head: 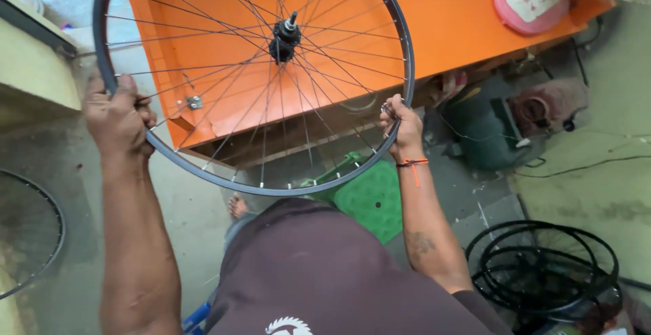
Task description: The person fits a metal ring onto the spokes of a bicycle wheel, spins the wheel while holding it by the hub, and then continues adjusting the ring against the rim.
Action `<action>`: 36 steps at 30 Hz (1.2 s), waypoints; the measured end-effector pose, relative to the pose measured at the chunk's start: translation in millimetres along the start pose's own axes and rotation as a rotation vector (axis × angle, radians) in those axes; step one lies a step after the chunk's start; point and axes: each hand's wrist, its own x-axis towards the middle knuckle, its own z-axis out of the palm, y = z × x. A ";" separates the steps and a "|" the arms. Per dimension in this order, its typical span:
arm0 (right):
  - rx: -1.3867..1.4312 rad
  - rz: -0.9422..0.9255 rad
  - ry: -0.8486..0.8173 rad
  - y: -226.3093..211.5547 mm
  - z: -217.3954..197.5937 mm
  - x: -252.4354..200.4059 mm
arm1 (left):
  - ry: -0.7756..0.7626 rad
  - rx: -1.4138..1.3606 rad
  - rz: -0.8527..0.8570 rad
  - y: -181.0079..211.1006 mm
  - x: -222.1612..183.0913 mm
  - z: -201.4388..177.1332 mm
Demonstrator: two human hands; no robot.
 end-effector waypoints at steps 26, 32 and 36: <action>-0.440 0.234 -0.259 -9.0 -0.7 -75.1 | -0.049 0.096 -0.085 1.4 -145.1 27.4; -0.826 0.326 -0.692 -14.1 -41.8 -81.2 | -0.021 0.201 -0.030 3.1 -149.7 41.5; -1.076 0.330 -0.805 -43.9 -5.0 -96.0 | 0.029 0.421 -0.010 -13.7 -95.2 -32.9</action>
